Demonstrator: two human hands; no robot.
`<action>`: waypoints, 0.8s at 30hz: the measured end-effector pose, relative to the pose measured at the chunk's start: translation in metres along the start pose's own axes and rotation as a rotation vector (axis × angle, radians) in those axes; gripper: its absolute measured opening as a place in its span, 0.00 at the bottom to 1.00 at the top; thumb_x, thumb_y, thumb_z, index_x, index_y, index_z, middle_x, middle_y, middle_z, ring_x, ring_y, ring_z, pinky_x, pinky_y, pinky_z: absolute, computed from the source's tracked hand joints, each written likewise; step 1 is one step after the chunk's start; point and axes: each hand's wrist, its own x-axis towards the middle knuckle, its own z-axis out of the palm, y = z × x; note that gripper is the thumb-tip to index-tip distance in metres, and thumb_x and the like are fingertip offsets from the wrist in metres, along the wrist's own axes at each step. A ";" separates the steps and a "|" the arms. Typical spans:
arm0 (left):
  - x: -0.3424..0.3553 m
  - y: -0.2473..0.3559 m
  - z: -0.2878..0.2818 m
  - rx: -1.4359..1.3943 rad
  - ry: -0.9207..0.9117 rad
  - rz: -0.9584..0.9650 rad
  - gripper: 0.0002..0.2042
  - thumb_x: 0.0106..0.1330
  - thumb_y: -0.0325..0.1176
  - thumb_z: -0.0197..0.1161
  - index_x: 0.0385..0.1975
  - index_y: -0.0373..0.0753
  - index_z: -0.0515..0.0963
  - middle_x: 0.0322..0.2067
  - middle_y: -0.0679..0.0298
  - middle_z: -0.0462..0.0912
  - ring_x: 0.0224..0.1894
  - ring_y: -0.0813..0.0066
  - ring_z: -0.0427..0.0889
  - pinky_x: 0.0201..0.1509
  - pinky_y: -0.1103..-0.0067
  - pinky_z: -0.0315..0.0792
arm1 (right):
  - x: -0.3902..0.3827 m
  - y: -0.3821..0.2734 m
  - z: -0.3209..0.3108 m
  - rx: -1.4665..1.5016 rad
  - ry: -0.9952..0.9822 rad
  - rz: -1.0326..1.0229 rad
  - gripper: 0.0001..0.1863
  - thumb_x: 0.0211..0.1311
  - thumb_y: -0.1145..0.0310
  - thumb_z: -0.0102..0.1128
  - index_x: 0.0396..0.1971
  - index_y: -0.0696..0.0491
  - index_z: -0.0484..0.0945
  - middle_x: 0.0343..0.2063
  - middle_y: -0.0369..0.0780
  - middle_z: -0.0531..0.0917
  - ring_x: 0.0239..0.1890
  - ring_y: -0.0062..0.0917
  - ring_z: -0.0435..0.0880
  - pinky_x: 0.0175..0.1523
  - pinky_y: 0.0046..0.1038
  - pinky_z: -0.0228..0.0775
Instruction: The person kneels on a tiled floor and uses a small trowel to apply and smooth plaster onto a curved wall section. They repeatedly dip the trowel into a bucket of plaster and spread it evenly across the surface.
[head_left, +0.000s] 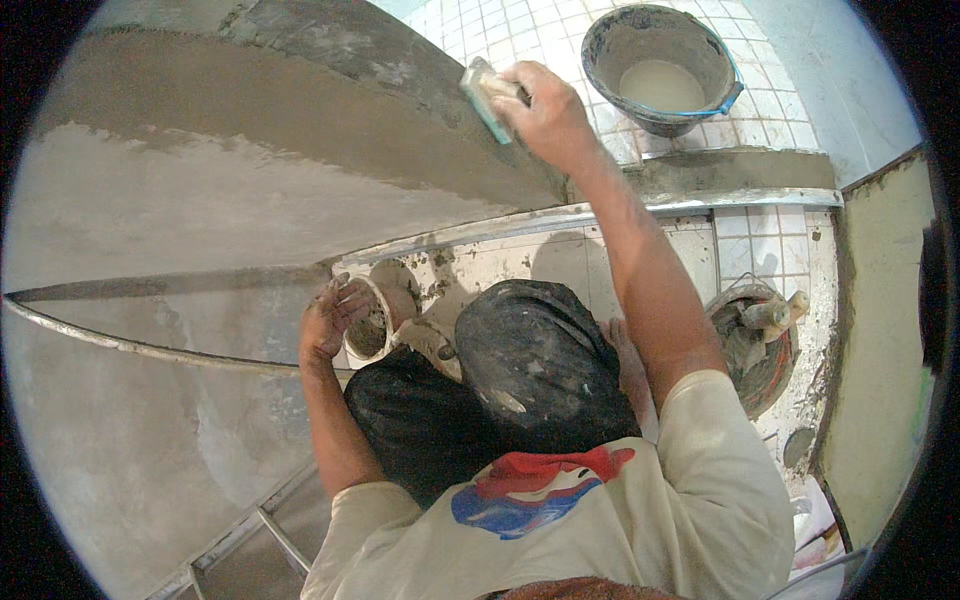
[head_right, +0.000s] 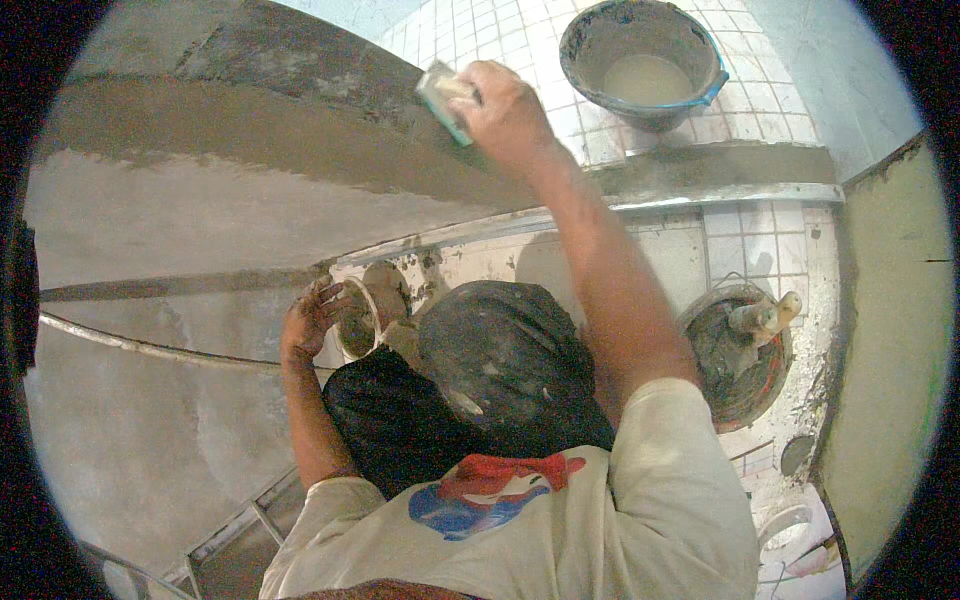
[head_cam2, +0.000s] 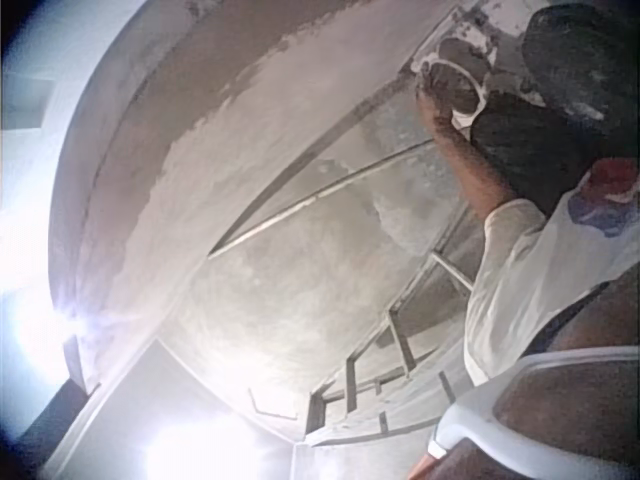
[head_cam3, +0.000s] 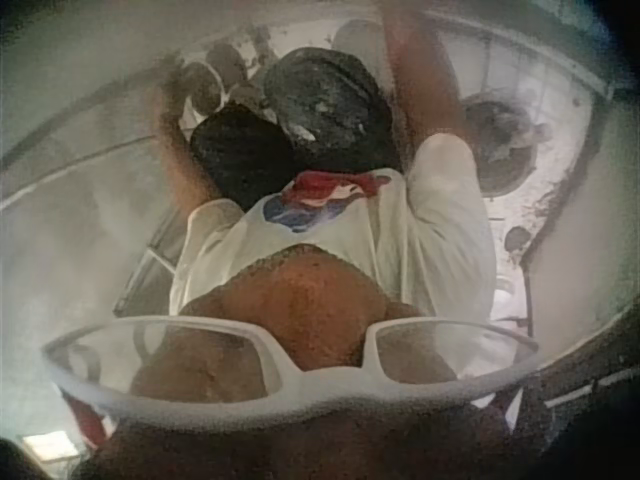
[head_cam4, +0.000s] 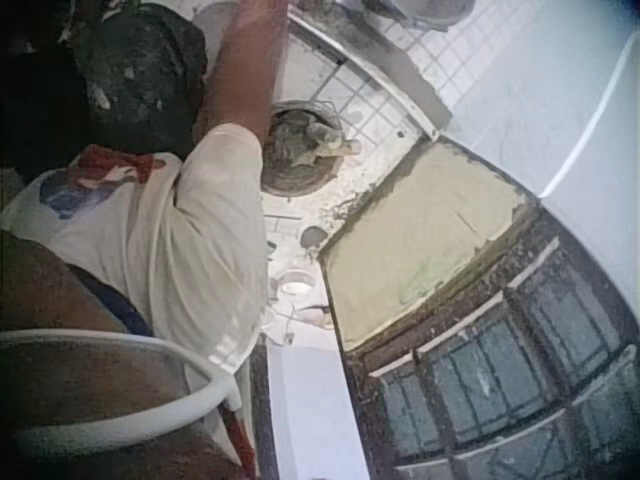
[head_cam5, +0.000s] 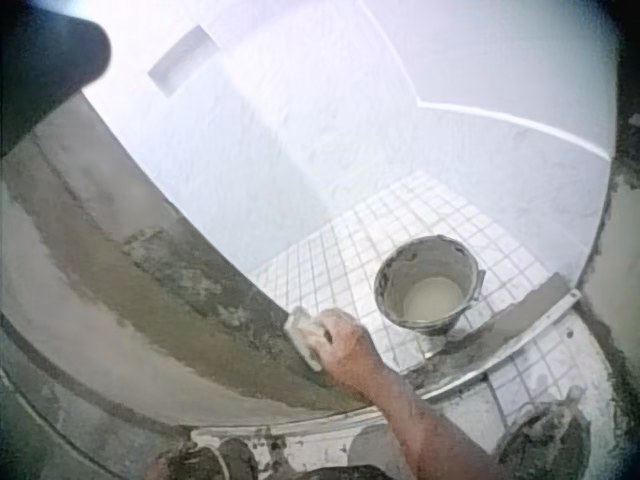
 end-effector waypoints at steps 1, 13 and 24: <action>0.002 0.001 0.002 0.008 0.008 -0.002 0.29 0.85 0.44 0.55 0.75 0.27 0.64 0.69 0.40 0.74 0.62 0.45 0.84 0.67 0.54 0.81 | 0.011 0.000 -0.004 -0.076 0.015 -0.024 0.15 0.67 0.68 0.71 0.50 0.58 0.83 0.40 0.47 0.87 0.41 0.36 0.88 0.50 0.35 0.80; 0.011 -0.005 -0.008 0.006 -0.046 0.040 0.29 0.85 0.43 0.52 0.77 0.28 0.63 0.70 0.41 0.74 0.64 0.47 0.83 0.68 0.54 0.80 | 0.022 0.008 -0.004 0.024 -0.011 0.034 0.16 0.69 0.65 0.71 0.51 0.58 0.85 0.31 0.43 0.86 0.33 0.30 0.84 0.43 0.33 0.77; 0.008 0.005 0.007 0.056 -0.058 0.052 0.33 0.85 0.48 0.54 0.77 0.28 0.61 0.70 0.40 0.74 0.64 0.44 0.83 0.68 0.54 0.79 | -0.047 0.084 0.001 -0.180 -0.170 0.352 0.17 0.67 0.62 0.72 0.47 0.60 0.84 0.35 0.47 0.88 0.40 0.29 0.87 0.47 0.35 0.79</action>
